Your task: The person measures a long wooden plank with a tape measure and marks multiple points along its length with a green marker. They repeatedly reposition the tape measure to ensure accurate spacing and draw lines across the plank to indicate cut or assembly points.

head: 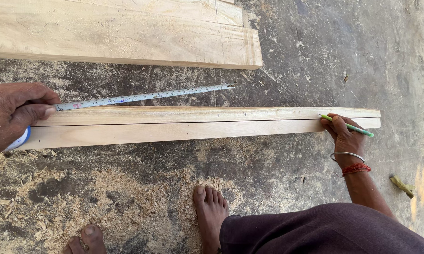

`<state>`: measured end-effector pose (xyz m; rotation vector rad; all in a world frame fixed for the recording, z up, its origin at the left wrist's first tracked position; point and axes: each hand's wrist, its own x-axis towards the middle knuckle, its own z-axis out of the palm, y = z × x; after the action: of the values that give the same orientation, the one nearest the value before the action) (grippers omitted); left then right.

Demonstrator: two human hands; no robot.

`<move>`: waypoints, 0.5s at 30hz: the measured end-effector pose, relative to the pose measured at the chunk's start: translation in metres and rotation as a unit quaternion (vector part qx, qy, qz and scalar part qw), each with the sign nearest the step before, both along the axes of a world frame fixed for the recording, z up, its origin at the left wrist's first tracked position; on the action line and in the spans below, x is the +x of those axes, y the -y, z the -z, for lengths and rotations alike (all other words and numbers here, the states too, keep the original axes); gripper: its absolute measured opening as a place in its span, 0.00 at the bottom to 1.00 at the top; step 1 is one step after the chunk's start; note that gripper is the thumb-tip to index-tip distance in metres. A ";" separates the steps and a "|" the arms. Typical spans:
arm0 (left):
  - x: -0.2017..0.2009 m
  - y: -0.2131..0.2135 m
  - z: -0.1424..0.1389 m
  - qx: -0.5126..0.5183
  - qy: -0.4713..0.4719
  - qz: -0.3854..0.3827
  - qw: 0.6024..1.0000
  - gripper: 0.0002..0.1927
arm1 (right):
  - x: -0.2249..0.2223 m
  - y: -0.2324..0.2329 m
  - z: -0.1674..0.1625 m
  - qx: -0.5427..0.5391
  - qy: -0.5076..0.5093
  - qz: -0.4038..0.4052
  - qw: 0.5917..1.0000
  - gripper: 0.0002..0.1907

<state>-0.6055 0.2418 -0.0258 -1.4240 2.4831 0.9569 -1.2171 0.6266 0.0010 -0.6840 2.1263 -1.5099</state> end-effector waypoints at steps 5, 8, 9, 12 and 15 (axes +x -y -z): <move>-0.002 -0.002 -0.010 -0.032 0.080 0.024 0.996 0.14 | 0.003 -0.001 0.001 -0.021 0.007 -0.004 1.000 0.14; -0.005 -0.003 -0.011 -0.026 0.049 0.018 0.998 0.14 | 0.003 -0.001 0.000 -0.006 0.002 -0.005 1.000 0.14; -0.006 -0.003 -0.011 -0.025 0.028 0.016 0.999 0.14 | 0.002 -0.001 0.000 -0.001 0.002 -0.005 1.000 0.14; -0.005 -0.003 -0.010 -0.026 0.055 0.019 0.998 0.14 | 0.003 0.001 0.000 0.000 0.000 0.000 1.000 0.14; -0.003 -0.001 -0.009 -0.011 0.090 0.013 0.996 0.14 | 0.003 0.000 0.000 0.003 -0.006 -0.006 1.000 0.15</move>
<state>-0.6085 0.2430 -0.0166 -1.4125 2.3820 0.7607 -1.2141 0.6262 0.0009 -0.7051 2.1320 -1.4950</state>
